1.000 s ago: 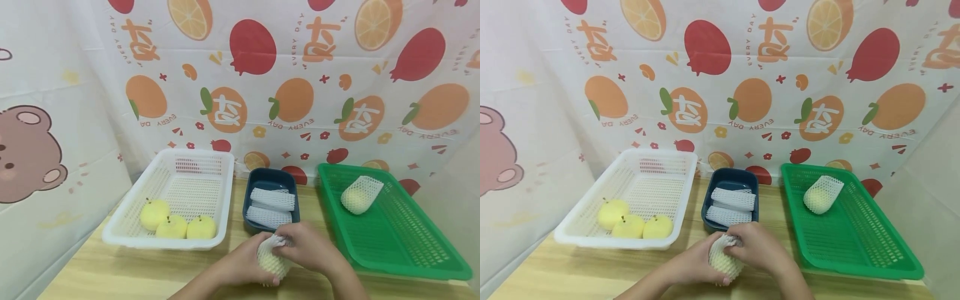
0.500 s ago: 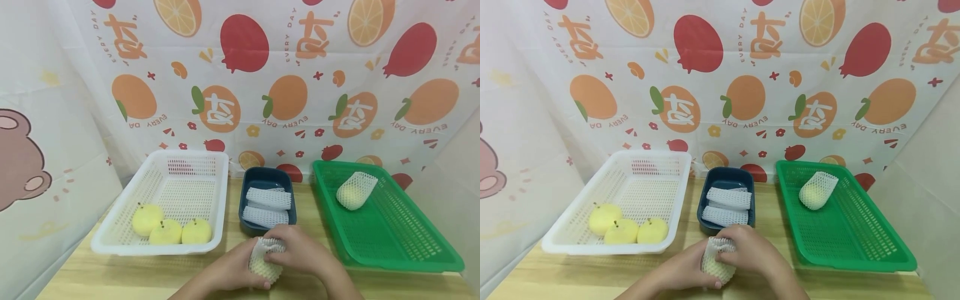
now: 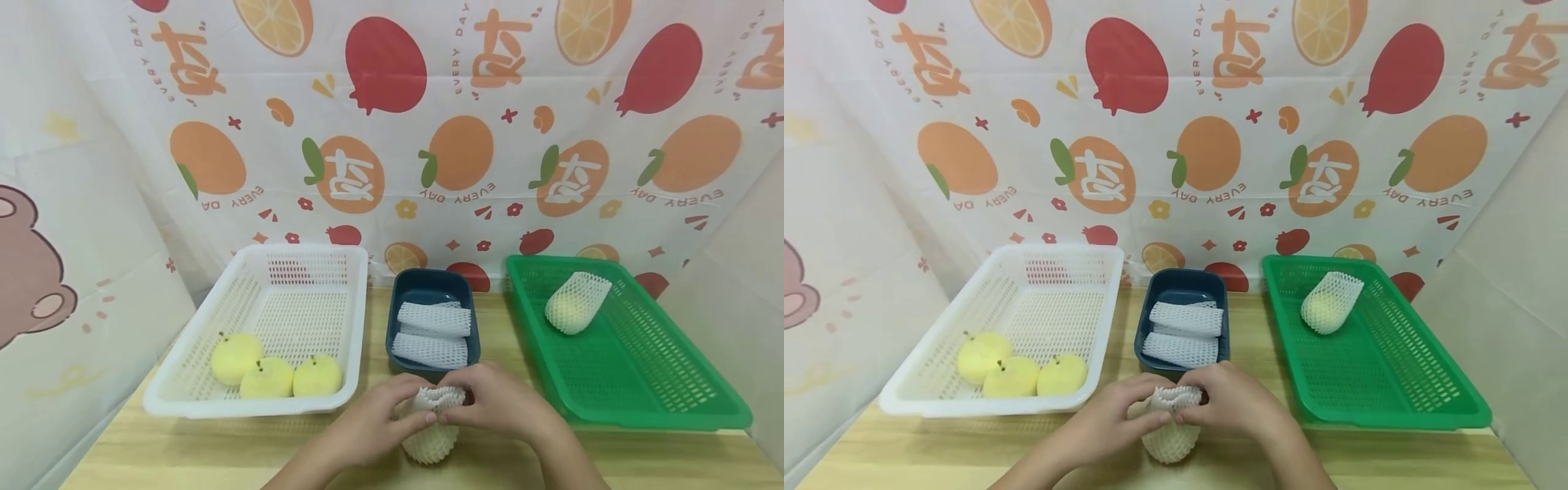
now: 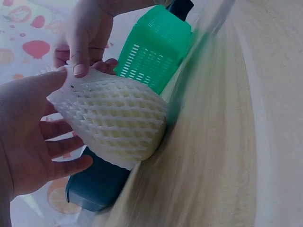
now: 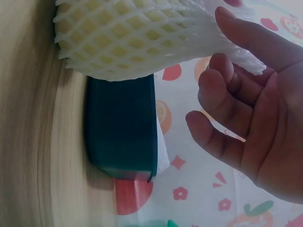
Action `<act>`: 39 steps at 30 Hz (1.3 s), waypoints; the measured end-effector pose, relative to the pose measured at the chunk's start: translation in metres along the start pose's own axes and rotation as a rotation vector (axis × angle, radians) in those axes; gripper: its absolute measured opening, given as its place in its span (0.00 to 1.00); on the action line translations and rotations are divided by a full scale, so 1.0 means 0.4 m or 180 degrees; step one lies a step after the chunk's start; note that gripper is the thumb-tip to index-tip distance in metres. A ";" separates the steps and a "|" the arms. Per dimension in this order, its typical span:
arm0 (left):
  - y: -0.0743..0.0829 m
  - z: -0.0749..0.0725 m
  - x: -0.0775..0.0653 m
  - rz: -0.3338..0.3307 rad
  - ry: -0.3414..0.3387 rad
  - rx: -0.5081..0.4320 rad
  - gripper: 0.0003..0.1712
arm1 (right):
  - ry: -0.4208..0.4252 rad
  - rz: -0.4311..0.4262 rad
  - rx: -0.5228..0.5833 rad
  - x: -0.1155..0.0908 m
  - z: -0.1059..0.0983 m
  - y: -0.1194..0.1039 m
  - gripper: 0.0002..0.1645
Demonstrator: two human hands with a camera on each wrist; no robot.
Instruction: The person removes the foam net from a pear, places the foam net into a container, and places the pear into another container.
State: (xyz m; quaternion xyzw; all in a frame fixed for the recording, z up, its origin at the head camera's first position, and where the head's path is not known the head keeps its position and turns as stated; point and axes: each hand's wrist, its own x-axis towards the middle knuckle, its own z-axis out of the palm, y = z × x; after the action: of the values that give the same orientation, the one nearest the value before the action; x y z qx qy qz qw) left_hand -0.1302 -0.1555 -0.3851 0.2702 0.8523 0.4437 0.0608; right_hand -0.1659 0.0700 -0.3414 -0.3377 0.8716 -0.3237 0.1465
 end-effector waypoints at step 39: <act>-0.019 0.009 0.009 0.0110 0.0396 0.0222 0.12 | 0.0063 -0.0157 0.0023 0.003 -0.002 0.024 0.10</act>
State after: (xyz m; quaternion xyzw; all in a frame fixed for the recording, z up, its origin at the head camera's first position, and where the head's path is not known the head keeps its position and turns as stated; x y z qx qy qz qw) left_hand -0.1352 -0.1545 -0.3929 0.2587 0.8646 0.4307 -0.0094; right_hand -0.1716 0.0750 -0.3472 -0.3554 0.8632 -0.3337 0.1311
